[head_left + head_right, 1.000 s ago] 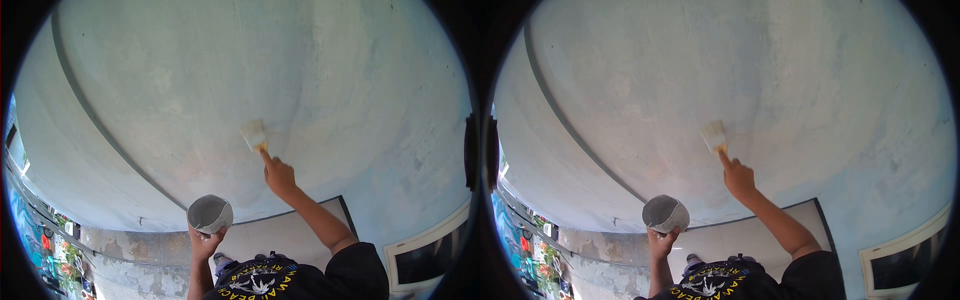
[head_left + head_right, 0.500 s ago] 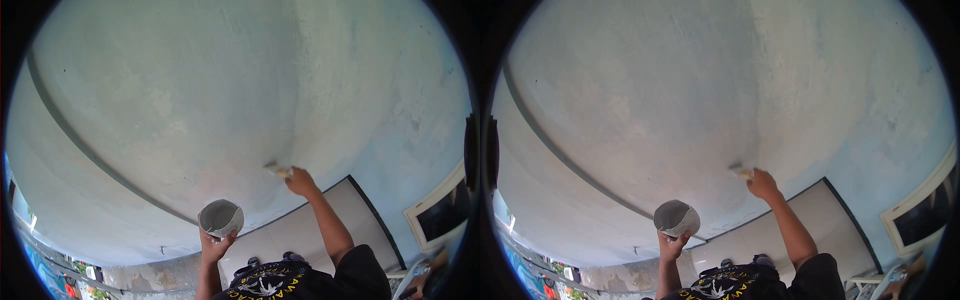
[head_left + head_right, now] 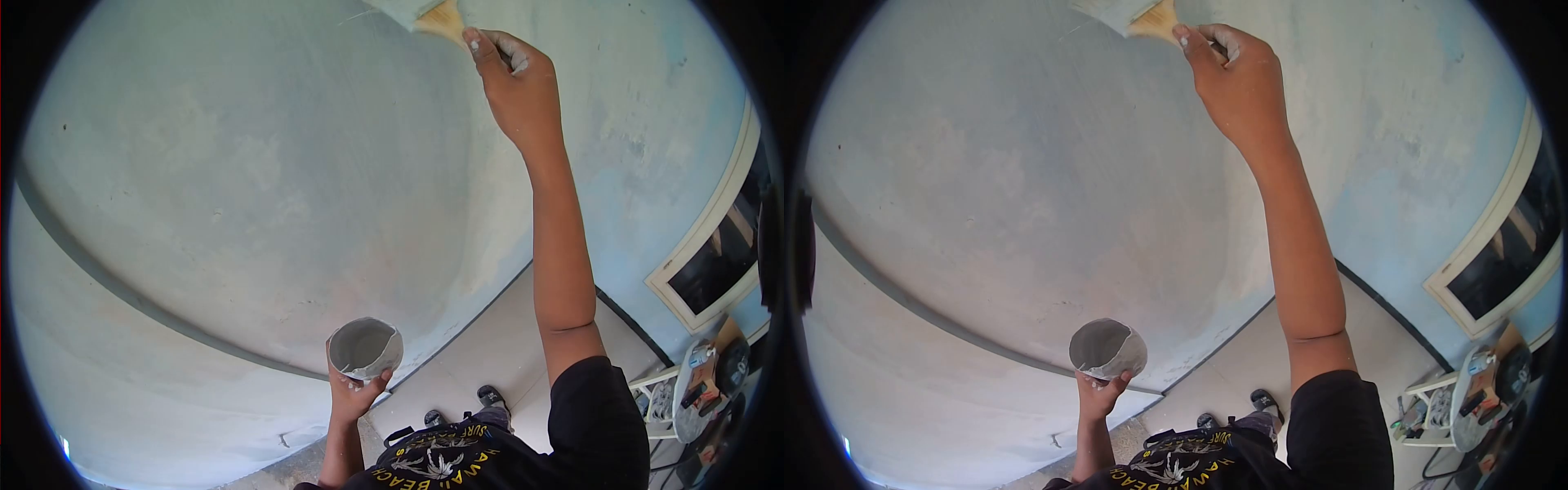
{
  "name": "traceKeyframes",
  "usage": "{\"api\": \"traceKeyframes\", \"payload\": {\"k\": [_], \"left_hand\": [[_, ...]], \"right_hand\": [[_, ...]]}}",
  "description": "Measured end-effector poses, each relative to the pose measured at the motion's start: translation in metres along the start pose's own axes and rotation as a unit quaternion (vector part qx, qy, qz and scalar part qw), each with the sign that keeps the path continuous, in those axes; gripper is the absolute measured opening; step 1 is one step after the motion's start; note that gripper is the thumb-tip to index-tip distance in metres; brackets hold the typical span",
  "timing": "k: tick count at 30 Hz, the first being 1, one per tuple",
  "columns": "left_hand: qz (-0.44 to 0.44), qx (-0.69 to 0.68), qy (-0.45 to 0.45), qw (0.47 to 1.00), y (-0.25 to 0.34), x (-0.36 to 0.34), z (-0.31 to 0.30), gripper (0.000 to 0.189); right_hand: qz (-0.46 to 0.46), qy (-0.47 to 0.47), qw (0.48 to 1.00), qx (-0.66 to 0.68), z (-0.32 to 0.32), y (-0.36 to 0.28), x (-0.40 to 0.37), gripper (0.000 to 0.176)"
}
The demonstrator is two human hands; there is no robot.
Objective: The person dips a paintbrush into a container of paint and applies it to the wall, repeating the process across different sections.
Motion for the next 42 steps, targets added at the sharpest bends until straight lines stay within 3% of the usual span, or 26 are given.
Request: {"api": "traceKeyframes", "payload": {"k": [4,6,9,15,18,22,25,28,33,36,42], "left_hand": [[-0.004,-0.003,-0.031,1.0,0.002,0.006,-0.001,0.073],[-0.005,-0.019,-0.047,0.999,0.001,0.008,-0.002,0.073],[-0.019,0.003,-0.053,0.998,-0.003,0.008,-0.009,0.074],[-0.02,-0.015,-0.055,0.998,-0.003,0.011,-0.01,0.076],[-0.03,-0.011,-0.064,0.997,-0.002,0.013,-0.013,0.076],[0.001,-0.013,-0.084,0.996,0.006,0.018,-0.008,0.076],[-0.027,-0.027,-0.093,0.995,-0.006,0.018,-0.016,0.076],[-0.029,-0.034,-0.11,0.993,-0.003,0.021,-0.016,0.077],[-0.027,-0.038,-0.119,0.992,-0.002,0.025,-0.016,0.077],[-0.027,-0.03,-0.124,0.992,0.002,0.024,-0.017,0.078],[-0.027,-0.044,-0.118,0.992,0.005,0.026,-0.015,0.078]], "right_hand": [[-0.073,0.023,0.994,-0.073,0.019,0.02,-0.014,0.034],[-0.004,-0.109,0.99,-0.086,0.042,0.049,-0.034,0.032],[0.066,-0.188,0.972,-0.127,0.045,0.068,-0.066,0.029],[0.064,-0.139,0.972,-0.178,-0.007,0.046,-0.08,0.026],[0.054,-0.168,0.942,-0.284,0.021,0.056,-0.065,0.026],[0.056,-0.126,0.966,-0.218,-0.001,0.043,-0.07,0.025],[0.032,-0.116,0.969,-0.217,0.006,0.025,-0.071,0.024],[0.031,-0.155,0.929,-0.333,0.019,0.024,-0.07,0.024],[0.017,-0.096,0.961,-0.258,0.0,0.008,-0.073,0.024],[0.028,-0.145,0.934,-0.327,0.022,0.014,-0.065,0.023],[0.024,-0.088,0.96,-0.264,0.002,0.008,-0.074,0.023]]}}
Point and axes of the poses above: each hand's wrist, its own x-axis towards the middle knuckle, its own z-axis out of the palm, y = z × x, the point moved 5 cm from there along x, towards the middle knuckle, and after that the axes turned 11 degrees about -x, right-handed, at the moved point
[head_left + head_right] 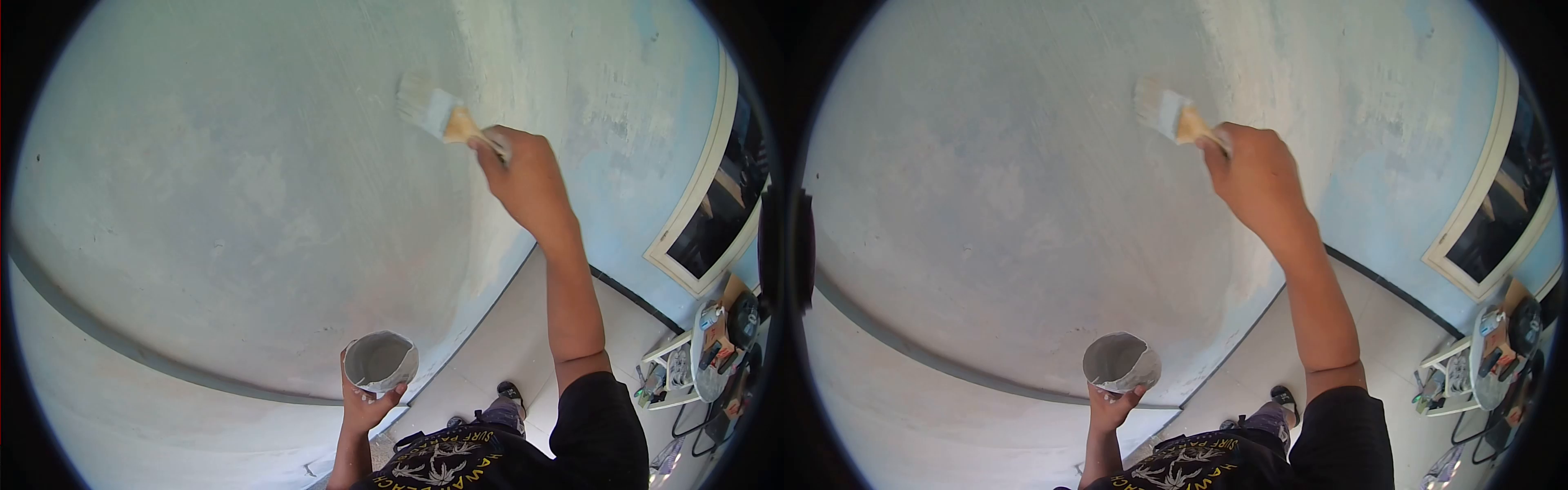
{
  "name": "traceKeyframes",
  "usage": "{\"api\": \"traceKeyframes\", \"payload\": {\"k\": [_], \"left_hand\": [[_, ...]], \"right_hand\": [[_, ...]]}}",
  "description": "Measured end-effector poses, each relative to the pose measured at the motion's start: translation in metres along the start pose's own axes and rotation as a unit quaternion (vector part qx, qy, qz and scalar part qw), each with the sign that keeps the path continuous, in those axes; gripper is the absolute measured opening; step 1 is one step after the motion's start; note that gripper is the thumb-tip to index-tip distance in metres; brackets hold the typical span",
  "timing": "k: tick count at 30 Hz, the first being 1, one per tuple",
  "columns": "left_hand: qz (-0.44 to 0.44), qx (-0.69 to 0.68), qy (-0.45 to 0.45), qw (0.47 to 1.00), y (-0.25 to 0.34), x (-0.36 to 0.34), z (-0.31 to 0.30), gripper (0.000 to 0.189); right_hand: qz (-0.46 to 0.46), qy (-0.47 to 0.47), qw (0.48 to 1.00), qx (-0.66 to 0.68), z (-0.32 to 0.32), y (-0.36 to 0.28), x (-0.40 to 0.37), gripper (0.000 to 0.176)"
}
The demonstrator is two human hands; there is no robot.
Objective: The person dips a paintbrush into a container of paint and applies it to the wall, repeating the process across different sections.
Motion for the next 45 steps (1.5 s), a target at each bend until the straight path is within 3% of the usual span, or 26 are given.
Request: {"api": "traceKeyframes", "payload": {"k": [3,6,13,16,21,23,28,30,31,33,35,36,39,41,43,45], "left_hand": [[-0.005,0.004,-0.004,1.0,-0.001,-0.001,-0.002,0.077],[0.01,0.017,-0.008,1.0,0.002,0.002,-0.002,0.077],[0.013,0.039,-0.002,0.999,0.001,-0.001,-0.005,0.077],[0.0,0.009,0.002,1.0,0.007,-0.002,0.001,0.078],[-0.001,-0.012,-0.015,1.0,0.002,0.0,-0.001,0.077],[0.0,-0.012,-0.017,1.0,0.003,0.0,-0.002,0.077],[0.002,-0.026,-0.028,0.999,0.007,0.002,0.002,0.077],[0.001,-0.037,-0.029,0.999,0.006,0.001,0.003,0.077],[0.001,-0.044,-0.028,0.999,0.006,0.001,0.003,0.077],[0.009,-0.056,-0.029,0.998,0.006,0.002,0.004,0.077],[0.017,-0.068,-0.032,0.997,0.01,0.002,0.003,0.077],[0.017,-0.058,-0.032,0.998,0.009,0.002,0.002,0.077],[0.024,-0.052,-0.035,0.998,0.009,0.001,0.001,0.077],[0.035,-0.055,-0.037,0.997,0.014,0.005,0.002,0.076],[0.021,-0.034,-0.017,0.999,0.012,0.002,0.001,0.076],[0.03,-0.042,-0.008,0.999,0.012,0.006,0.003,0.075]], "right_hand": [[0.012,-0.043,0.998,-0.054,0.016,-0.001,0.006,0.024],[0.034,-0.015,0.999,-0.005,0.005,0.008,-0.006,0.025],[0.017,-0.029,0.999,-0.041,0.011,0.002,0.01,0.029],[0.027,0.032,0.993,0.107,-0.026,-0.008,0.015,0.039],[0.007,-0.024,0.992,0.126,0.015,-0.031,0.034,0.048],[0.079,-0.166,0.98,0.08,0.063,-0.02,0.005,0.049],[0.13,-0.267,0.955,0.019,0.11,0.047,-0.09,0.05],[0.152,-0.439,0.883,-0.065,0.119,0.072,-0.115,0.052],[0.155,-0.439,0.882,-0.068,0.114,0.076,-0.114,0.052],[0.064,-0.51,0.844,-0.152,0.108,0.078,-0.099,0.055],[-0.005,-0.471,0.87,-0.145,0.095,0.058,-0.048,0.058],[-0.022,-0.401,0.907,-0.122,0.08,0.043,-0.012,0.055],[-0.059,-0.332,0.934,-0.121,0.008,-0.028,0.076,0.037],[-0.073,-0.2,0.971,-0.107,-0.036,-0.059,0.101,0.031],[-0.061,-0.18,0.975,-0.112,-0.057,-0.071,0.104,0.033],[0.026,-0.109,0.994,-0.012,-0.067,-0.071,0.094,0.025]]}}
Point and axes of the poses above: each hand's wrist, its own x-axis towards the middle knuckle, its own z-axis out of the palm, y = z × x, the point moved 5 cm from there along x, towards the middle knuckle, and after that the axes turned 11 degrees about -x, right-handed, at the moved point
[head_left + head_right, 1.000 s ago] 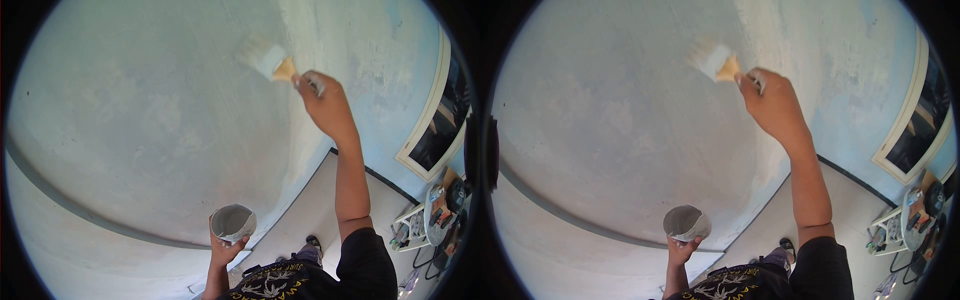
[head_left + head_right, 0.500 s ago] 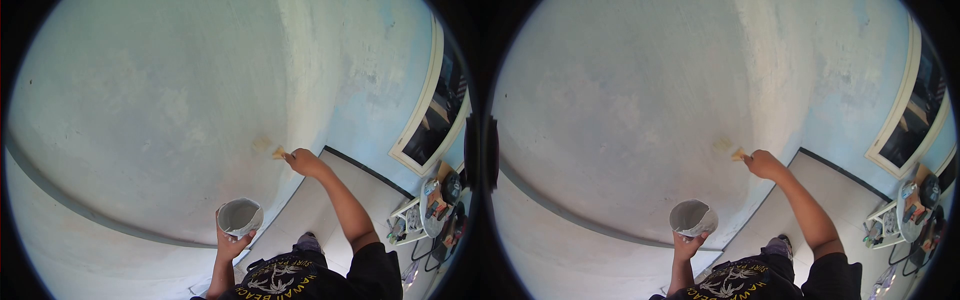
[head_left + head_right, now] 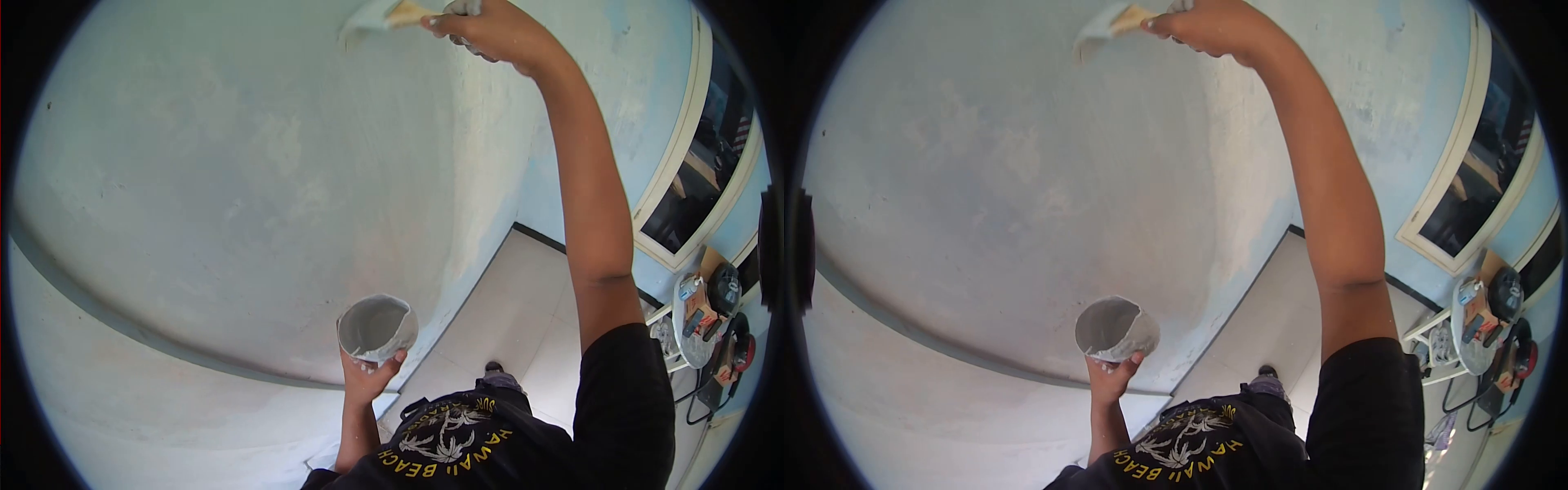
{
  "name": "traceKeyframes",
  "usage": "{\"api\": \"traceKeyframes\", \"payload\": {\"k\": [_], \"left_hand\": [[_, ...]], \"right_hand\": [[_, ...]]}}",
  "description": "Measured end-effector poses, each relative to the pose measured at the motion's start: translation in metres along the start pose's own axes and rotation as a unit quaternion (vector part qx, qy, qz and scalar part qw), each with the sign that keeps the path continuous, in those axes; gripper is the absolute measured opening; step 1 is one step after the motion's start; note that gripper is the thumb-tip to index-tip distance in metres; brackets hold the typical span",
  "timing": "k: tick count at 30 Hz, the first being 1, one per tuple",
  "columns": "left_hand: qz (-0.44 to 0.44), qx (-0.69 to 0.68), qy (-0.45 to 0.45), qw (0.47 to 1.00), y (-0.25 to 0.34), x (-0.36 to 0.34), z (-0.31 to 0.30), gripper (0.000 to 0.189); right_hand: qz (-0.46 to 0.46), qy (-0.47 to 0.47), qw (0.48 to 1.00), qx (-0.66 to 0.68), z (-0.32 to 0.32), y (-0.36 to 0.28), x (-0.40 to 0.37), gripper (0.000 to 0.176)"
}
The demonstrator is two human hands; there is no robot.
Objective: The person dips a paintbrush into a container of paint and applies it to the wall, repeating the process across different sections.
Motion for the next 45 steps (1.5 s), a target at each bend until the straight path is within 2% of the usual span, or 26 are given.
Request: {"api": "traceKeyframes", "payload": {"k": [2,4,6,9,11,12,15,16,18,21,22,23,24,25,26,27,28,30,33,34,36,37,40,41,43,45], "left_hand": [[0.02,-0.013,-0.013,1.0,0.0,-0.001,0.002,0.077],[0.031,0.036,-0.013,0.999,-0.004,0.001,-0.002,0.08],[0.105,0.07,-0.032,0.992,0.014,0.008,0.006,0.084],[0.145,0.059,-0.034,0.987,0.014,0.008,0.005,0.09],[0.172,0.079,-0.045,0.981,0.016,0.008,0.005,0.092],[0.201,0.102,-0.059,0.973,0.019,0.006,0.006,0.093],[0.228,0.172,-0.06,0.956,0.03,0.005,0.009,0.094],[0.228,0.173,-0.062,0.956,0.033,0.005,0.01,0.094],[0.233,0.137,-0.067,0.961,0.035,0.008,0.008,0.093],[0.187,0.12,-0.056,0.973,0.023,0.01,0.0,0.091],[0.186,0.118,-0.059,0.974,0.02,0.008,0.002,0.091],[0.162,0.105,-0.045,0.98,0.016,0.007,0.003,0.092],[0.137,0.092,-0.03,0.986,0.011,0.006,0.004,0.093],[0.137,0.091,-0.033,0.986,0.008,0.005,0.004,0.093],[0.148,0.088,-0.039,0.984,0.007,0.003,0.005,0.093],[0.16,0.084,-0.043,0.983,0.007,0.001,0.006,0.093],[0.161,0.084,-0.044,0.982,0.008,0.001,0.007,0.093],[0.154,0.086,-0.036,0.984,0.007,0.0,0.008,0.093],[0.155,0.1,-0.03,0.982,0.004,-0.003,0.004,0.093],[0.16,0.094,-0.033,0.982,0.004,-0.004,0.004,0.093],[0.15,0.09,-0.008,0.985,0.004,-0.007,0.0,0.092],[0.161,0.078,-0.001,0.984,0.004,-0.008,0.0,0.091],[0.124,0.078,0.001,0.989,-0.002,-0.011,-0.002,0.09],[0.128,0.094,-0.001,0.987,-0.005,-0.011,-0.004,0.088],[0.133,0.086,-0.002,0.987,-0.006,-0.013,-0.006,0.088],[0.136,0.078,-0.003,0.988,-0.007,-0.014,-0.006,0.088]], "right_hand": [[-0.008,-0.016,1.0,0.006,0.031,0.029,-0.009,0.022],[-0.064,0.149,0.982,0.093,0.072,0.045,-0.026,0.035],[-0.092,0.162,0.978,0.093,0.141,0.069,-0.042,0.036],[0.008,0.005,0.997,0.077,0.252,0.122,-0.113,0.032],[0.033,-0.043,0.996,0.076,0.298,0.151,-0.177,0.031],[0.071,-0.116,0.99,0.032,0.321,0.165,-0.212,0.034],[0.147,-0.366,0.918,-0.053,0.392,0.226,-0.318,0.045],[0.148,-0.365,0.918,-0.051,0.385,0.231,-0.323,0.045],[0.079,-0.51,0.838,-0.177,0.381,0.236,-0.332,0.048],[0.057,-0.412,0.894,-0.164,0.367,0.254,-0.241,0.049],[0.132,-0.349,0.916,-0.145,0.291,0.195,-0.187,0.047],[0.104,-0.198,0.967,-0.126,0.249,0.174,-0.146,0.046],[0.053,-0.11,0.985,-0.124,0.204,0.146,-0.111,0.045],[0.06,-0.095,0.989,-0.096,0.166,0.121,-0.083,0.048],[-0.019,0.025,0.995,-0.095,0.141,0.109,-0.061,0.049],[-0.011,0.015,0.999,-0.051,0.115,0.08,-0.056,0.046],[-0.011,0.017,0.998,-0.051,0.12,0.078,-0.05,0.046],[-0.059,0.188,0.98,0.017,0.125,0.079,-0.042,0.043],[0.016,0.133,0.988,0.082,0.192,0.107,-0.083,0.038],[0.04,0.093,0.995,0.013,0.242,0.141,-0.098,0.036],[0.089,-0.058,0.994,0.016,0.308,0.172,-0.159,0.034],[0.077,-0.088,0.993,0.029,0.339,0.195,-0.193,0.036],[0.135,-0.289,0.945,-0.069,0.362,0.221,-0.253,0.031],[0.137,-0.287,0.946,-0.071,0.361,0.233,-0.253,0.031],[0.141,-0.399,0.891,-0.165,0.368,0.256,-0.251,0.028],[0.06,-0.431,0.859,-0.271,0.349,0.244,-0.211,0.029]]}}
Point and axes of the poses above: each hand's wrist, its own x-axis towards the middle knuckle, its own z-axis out of the palm, y = z × x, the point moved 5 cm from there along x, towards the middle knuckle, and after that the axes turned 11 degrees about -x, right-handed, at the moved point
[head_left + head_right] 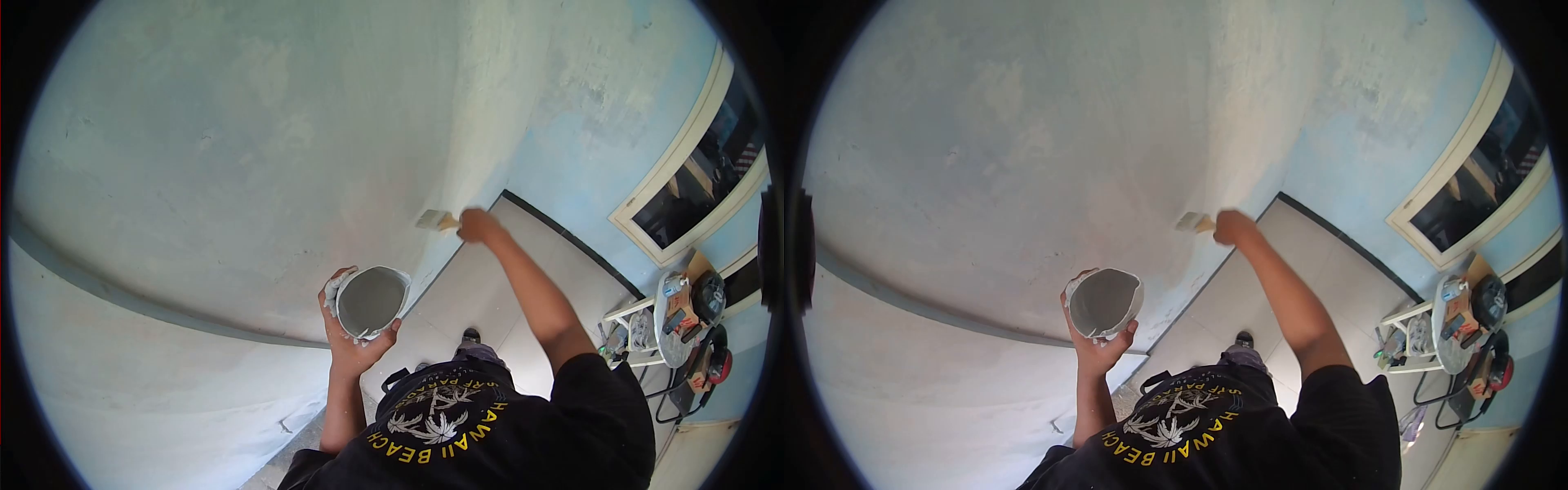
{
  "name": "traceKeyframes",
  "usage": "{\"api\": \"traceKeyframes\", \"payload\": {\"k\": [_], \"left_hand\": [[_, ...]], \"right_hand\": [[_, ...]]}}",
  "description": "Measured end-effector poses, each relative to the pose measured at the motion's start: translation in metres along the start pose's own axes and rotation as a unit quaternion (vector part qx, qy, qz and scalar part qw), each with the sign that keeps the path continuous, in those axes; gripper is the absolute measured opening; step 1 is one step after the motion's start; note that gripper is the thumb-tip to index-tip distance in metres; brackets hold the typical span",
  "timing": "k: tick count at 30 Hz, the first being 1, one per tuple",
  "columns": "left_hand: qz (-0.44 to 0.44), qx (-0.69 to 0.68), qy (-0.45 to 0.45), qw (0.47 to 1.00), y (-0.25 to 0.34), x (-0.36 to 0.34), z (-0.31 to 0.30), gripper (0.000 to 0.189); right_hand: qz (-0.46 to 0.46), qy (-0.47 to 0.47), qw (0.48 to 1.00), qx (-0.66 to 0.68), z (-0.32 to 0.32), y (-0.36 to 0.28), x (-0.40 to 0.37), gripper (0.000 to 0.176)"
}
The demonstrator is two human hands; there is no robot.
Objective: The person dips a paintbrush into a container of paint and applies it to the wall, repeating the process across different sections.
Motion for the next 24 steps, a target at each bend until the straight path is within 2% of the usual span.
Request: {"api": "traceKeyframes", "payload": {"k": [2,4,5,6,7,8,9,11,12,14,15,17,18,19,22,23,24], "left_hand": [[0.007,0.048,-0.004,0.999,0.0,0.002,-0.002,0.089],[0.01,0.039,0.0,0.999,0.0,0.004,0.0,0.09],[0.012,0.033,0.009,0.999,0.001,0.005,-0.001,0.091],[0.014,0.035,0.007,0.999,0.0,0.011,-0.003,0.091],[0.067,0.11,-0.032,0.991,0.004,0.016,-0.003,0.093],[0.117,0.185,-0.071,0.973,0.009,0.018,-0.002,0.095],[0.113,0.19,-0.071,0.973,0.009,0.024,-0.003,0.095],[0.164,0.181,-0.09,0.966,0.014,0.032,-0.001,0.101],[0.166,0.184,-0.087,0.965,0.016,0.036,0.0,0.104],[0.163,0.14,-0.074,0.974,0.012,0.04,0.001,0.104],[0.167,0.093,-0.065,0.979,0.011,0.041,0.002,0.104],[0.175,0.094,-0.063,0.978,0.012,0.044,0.008,0.102],[0.181,0.088,-0.048,0.978,0.013,0.045,0.01,0.101],[0.187,0.08,-0.033,0.979,0.013,0.047,0.012,0.099],[0.181,0.099,-0.003,0.978,0.02,0.043,0.019,0.095],[0.186,0.097,-0.002,0.978,0.022,0.039,0.022,0.095],[0.149,0.108,0.02,0.983,0.02,0.034,0.021,0.096]], "right_hand": [[0.021,0.059,0.998,-0.012,-0.083,-0.002,-0.012,0.031],[0.029,0.173,0.984,-0.025,-0.172,-0.004,-0.031,0.038],[0.029,0.265,0.964,0.005,-0.215,-0.006,-0.057,0.045],[0.036,0.317,0.948,0.003,-0.247,-0.009,-0.079,0.033],[0.037,0.38,0.923,0.038,-0.265,-0.002,-0.091,0.036],[0.03,0.463,0.884,0.065,-0.275,0.003,-0.105,0.039],[0.027,0.481,0.869,0.118,-0.282,0.003,-0.122,0.036],[0.024,0.524,0.824,0.214,-0.273,0.004,-0.127,0.032],[0.021,0.519,0.827,0.216,-0.262,0.0,-0.118,0.032],[-0.047,0.584,0.723,0.367,-0.22,-0.008,-0.09,0.029],[-0.044,0.564,0.739,0.366,-0.192,-0.012,-0.067,0.029],[0.04,0.358,0.909,0.208,-0.116,-0.025,-0.023,0.036],[0.013,0.316,0.912,0.26,-0.059,-0.027,0.007,0.038],[0.039,0.234,0.944,0.231,-0.021,-0.031,0.007,0.034],[0.028,0.068,0.987,0.141,0.095,-0.017,0.013,0.024],[0.013,0.021,0.995,0.1,0.124,-0.009,0.013,0.026],[-0.019,-0.031,0.998,0.052,0.127,-0.007,0.0,0.028]]}}
Point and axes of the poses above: each hand's wrist, its own x-axis towards the middle knuckle, its own z-axis out of the palm, y = z × x, the point moved 5 cm from there along x, towards the middle knuckle, and after that the axes turned 11 degrees about -x, right-handed, at the moved point
